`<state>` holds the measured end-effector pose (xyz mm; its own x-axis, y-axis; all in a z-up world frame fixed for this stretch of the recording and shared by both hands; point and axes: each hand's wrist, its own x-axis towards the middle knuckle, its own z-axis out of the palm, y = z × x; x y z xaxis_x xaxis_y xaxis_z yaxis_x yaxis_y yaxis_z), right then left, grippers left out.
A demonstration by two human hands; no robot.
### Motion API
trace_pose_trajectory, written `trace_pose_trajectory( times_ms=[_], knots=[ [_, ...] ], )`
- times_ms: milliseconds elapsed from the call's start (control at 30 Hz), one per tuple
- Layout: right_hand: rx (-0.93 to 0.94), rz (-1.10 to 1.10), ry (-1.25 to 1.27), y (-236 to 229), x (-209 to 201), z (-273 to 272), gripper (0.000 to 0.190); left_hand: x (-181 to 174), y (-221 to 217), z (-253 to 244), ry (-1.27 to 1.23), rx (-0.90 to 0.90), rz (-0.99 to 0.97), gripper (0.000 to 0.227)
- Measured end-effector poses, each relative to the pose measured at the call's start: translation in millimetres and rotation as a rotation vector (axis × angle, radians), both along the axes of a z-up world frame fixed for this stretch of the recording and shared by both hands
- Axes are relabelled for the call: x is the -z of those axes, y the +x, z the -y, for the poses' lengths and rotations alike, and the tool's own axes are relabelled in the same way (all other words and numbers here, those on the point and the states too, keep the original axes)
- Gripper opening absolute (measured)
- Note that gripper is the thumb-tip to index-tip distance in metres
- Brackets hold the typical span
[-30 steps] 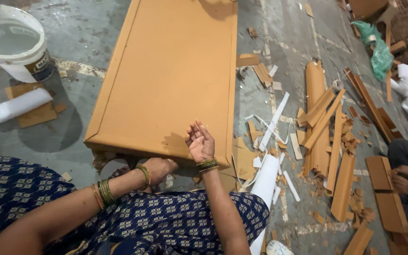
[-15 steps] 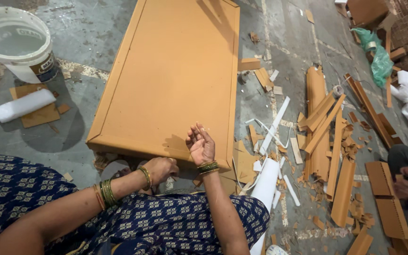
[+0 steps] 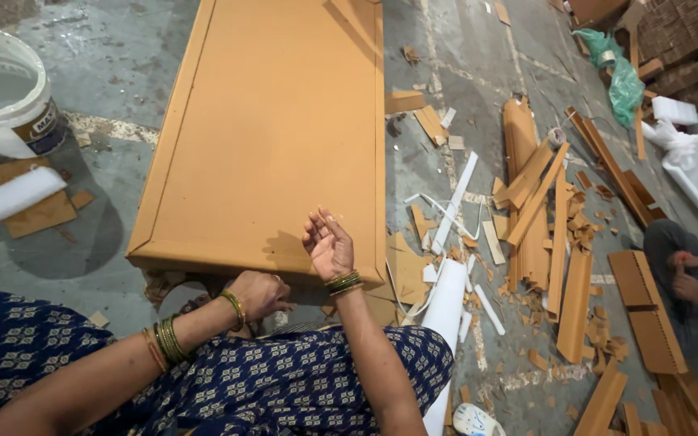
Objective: The person applies a white adhesive substance to a wooden strip using a white foam roller. They then attach the strip to the edge of a large, flat, orange-colored board and press it down firmly with their hands to secure it.
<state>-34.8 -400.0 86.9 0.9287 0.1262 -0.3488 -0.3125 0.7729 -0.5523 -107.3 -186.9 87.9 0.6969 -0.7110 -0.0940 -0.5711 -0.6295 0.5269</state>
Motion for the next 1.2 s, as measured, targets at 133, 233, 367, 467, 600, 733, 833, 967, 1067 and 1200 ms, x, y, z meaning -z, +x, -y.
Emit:
trace_pose_trajectory(
  times_ms=[133, 233, 367, 467, 600, 733, 833, 967, 1067, 1200],
  knots=[
    [-0.001, 0.002, 0.006, 0.3, 1.0, -1.0, 0.033, -12.4, -1.5, -1.0, -0.115, -0.057, 0.005, 0.039],
    [-0.008, 0.012, 0.025, -0.6, 0.3, -0.8, 0.034, -25.0, 1.9, -0.8, 0.054, -0.015, -0.093, 0.047],
    [0.003, 0.018, 0.013, -1.6, -3.0, -2.6, 0.035, -20.0, 3.3, 2.7, 0.250, 0.006, -0.216, 0.046],
    [-0.007, 0.016, 0.020, -1.6, -3.8, -2.5, 0.036, 19.3, 2.6, 1.0, 0.003, -0.023, -0.062, 0.022],
    [0.000, 0.011, 0.003, -1.5, 0.1, -2.8, 0.035, 55.8, 0.3, 0.4, -0.162, 0.030, 0.305, 0.063],
    [-0.005, 0.031, 0.000, 0.0, 2.2, -1.4, 0.035, 23.3, -3.4, 2.8, -0.062, 0.055, -0.002, 0.013],
    [-0.012, 0.043, -0.006, -0.8, 3.0, 0.2, 0.035, 6.2, 1.9, 0.9, 0.087, 0.024, -0.069, 0.018],
    [-0.005, 0.019, -0.020, -0.9, 4.3, 0.3, 0.033, 4.5, 2.3, -5.4, 0.240, -0.022, -0.146, 0.022],
    [-0.007, 0.022, -0.021, 0.3, 2.5, -0.4, 0.033, 4.4, -1.8, -4.8, 0.302, 0.005, -0.184, 0.028],
    [-0.018, 0.039, -0.010, -1.7, -0.3, -2.5, 0.032, 3.9, -5.8, -6.0, 0.278, 0.062, -0.230, 0.056]
  ],
)
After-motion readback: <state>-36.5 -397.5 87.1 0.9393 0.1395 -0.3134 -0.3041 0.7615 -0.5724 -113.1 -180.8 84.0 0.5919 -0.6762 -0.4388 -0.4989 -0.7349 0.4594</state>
